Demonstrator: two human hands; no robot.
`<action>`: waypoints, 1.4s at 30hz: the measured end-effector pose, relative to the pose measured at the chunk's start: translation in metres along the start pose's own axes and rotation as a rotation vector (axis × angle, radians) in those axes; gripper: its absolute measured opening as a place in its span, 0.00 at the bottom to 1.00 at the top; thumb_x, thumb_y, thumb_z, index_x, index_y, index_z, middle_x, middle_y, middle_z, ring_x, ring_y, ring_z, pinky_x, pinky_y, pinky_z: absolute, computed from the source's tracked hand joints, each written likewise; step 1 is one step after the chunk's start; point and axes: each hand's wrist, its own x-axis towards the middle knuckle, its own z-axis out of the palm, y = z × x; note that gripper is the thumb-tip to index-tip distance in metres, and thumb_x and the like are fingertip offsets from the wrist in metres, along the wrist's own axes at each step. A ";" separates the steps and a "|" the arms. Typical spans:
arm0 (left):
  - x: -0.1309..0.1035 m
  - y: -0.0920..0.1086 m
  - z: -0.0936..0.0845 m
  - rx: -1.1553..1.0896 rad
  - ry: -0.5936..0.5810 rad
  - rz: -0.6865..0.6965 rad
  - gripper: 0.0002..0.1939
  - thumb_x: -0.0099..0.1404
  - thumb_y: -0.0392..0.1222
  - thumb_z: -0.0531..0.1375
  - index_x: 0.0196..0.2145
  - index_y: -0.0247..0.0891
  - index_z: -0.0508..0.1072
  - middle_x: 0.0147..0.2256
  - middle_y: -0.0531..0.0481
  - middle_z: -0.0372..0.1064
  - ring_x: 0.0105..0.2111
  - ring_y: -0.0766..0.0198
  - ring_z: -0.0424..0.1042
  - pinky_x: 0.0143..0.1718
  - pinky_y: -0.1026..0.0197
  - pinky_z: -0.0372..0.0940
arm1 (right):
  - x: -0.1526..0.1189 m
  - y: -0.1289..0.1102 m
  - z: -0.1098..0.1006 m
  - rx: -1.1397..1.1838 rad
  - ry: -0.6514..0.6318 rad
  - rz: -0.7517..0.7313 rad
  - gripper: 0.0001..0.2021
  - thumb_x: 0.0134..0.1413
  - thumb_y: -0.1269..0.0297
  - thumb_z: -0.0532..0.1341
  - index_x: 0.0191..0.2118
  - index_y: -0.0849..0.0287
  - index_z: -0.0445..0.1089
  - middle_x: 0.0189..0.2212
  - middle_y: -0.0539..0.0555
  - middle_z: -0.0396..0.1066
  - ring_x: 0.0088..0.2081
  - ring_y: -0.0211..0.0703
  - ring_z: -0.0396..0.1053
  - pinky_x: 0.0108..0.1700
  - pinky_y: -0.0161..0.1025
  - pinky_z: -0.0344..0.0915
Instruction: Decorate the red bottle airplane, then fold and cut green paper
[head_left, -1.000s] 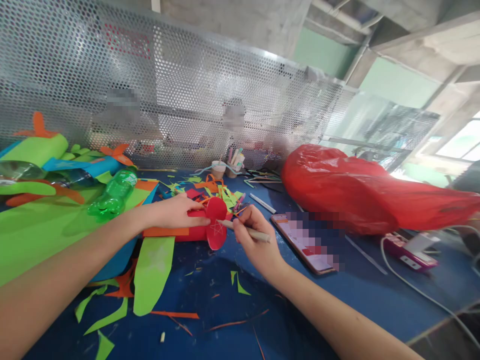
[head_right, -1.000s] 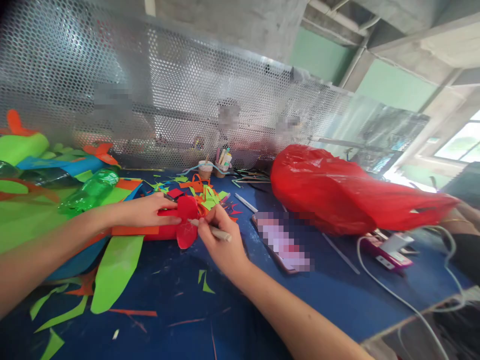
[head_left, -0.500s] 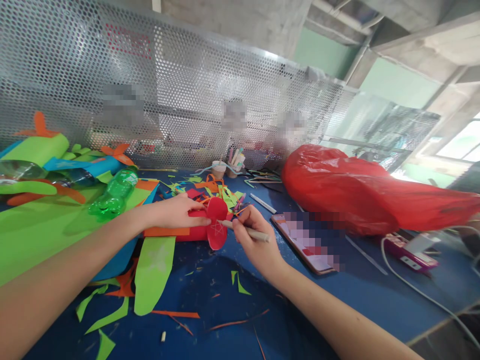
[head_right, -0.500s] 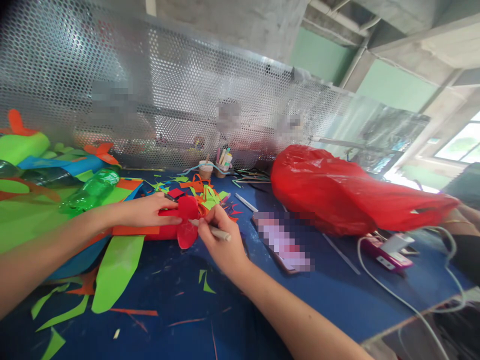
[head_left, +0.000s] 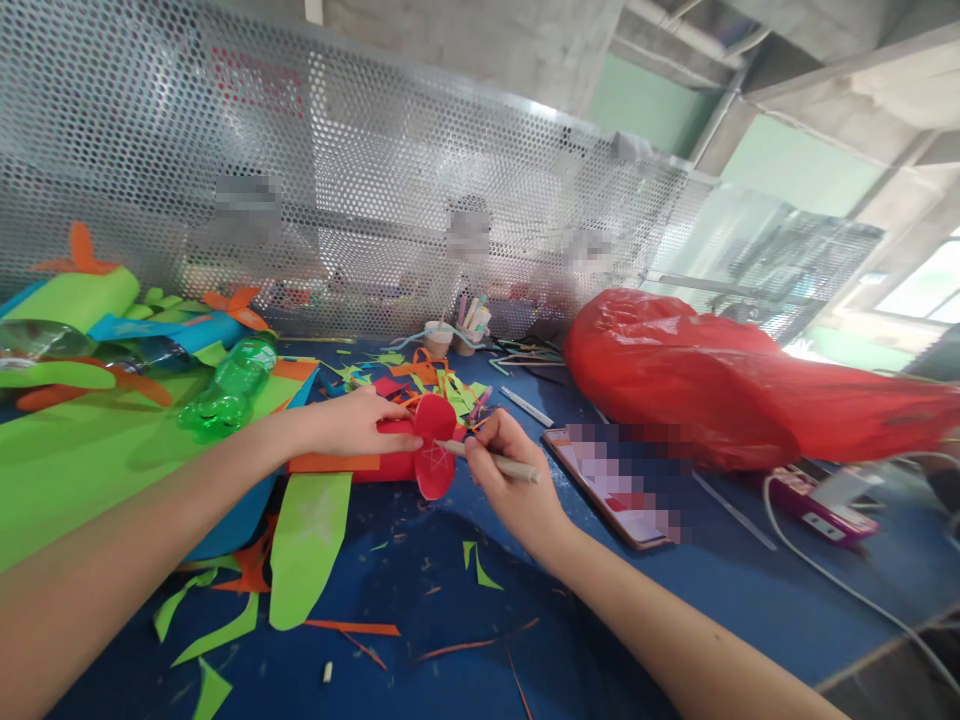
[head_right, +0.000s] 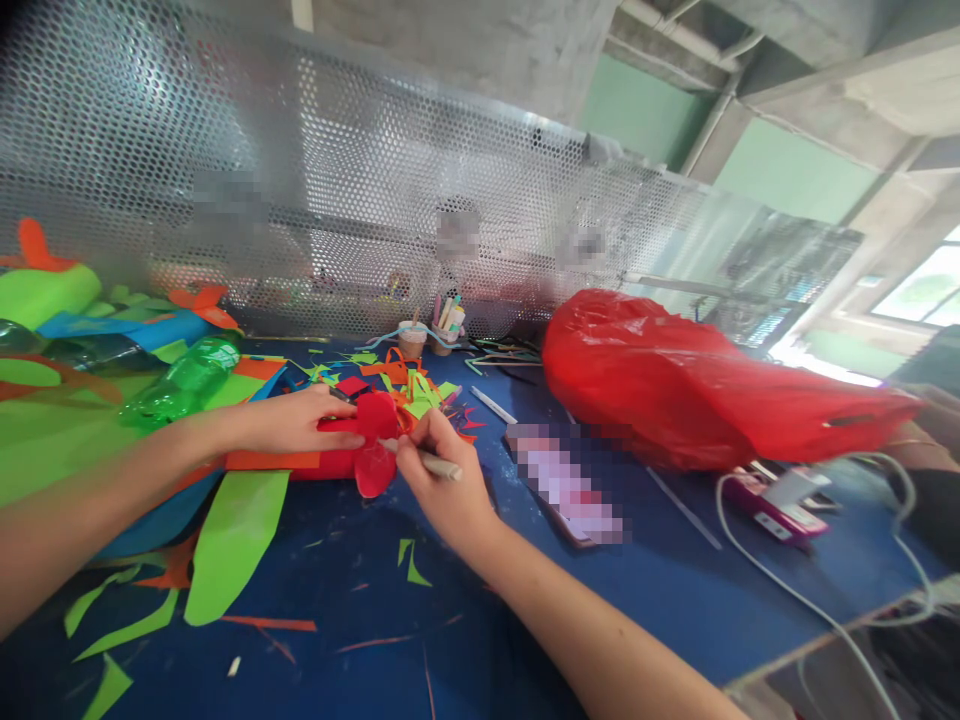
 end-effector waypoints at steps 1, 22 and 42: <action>0.000 0.001 0.000 0.001 0.000 0.000 0.31 0.67 0.69 0.50 0.40 0.41 0.78 0.37 0.44 0.78 0.41 0.49 0.71 0.43 0.55 0.62 | 0.000 0.000 0.000 -0.002 0.002 0.002 0.11 0.57 0.60 0.57 0.28 0.53 0.54 0.19 0.42 0.55 0.20 0.33 0.54 0.24 0.32 0.51; 0.000 -0.002 0.001 -0.019 -0.003 0.007 0.29 0.67 0.68 0.50 0.37 0.41 0.77 0.36 0.45 0.77 0.42 0.48 0.70 0.42 0.56 0.61 | -0.003 -0.011 0.002 -0.015 -0.097 -0.059 0.10 0.56 0.63 0.58 0.27 0.54 0.55 0.19 0.42 0.57 0.20 0.33 0.52 0.24 0.33 0.51; 0.001 -0.004 0.002 -0.009 -0.001 0.014 0.28 0.68 0.67 0.51 0.39 0.41 0.78 0.37 0.44 0.77 0.42 0.49 0.70 0.42 0.56 0.61 | -0.003 -0.008 0.005 -0.016 -0.110 -0.091 0.11 0.57 0.64 0.58 0.27 0.54 0.55 0.19 0.42 0.55 0.20 0.33 0.50 0.24 0.33 0.50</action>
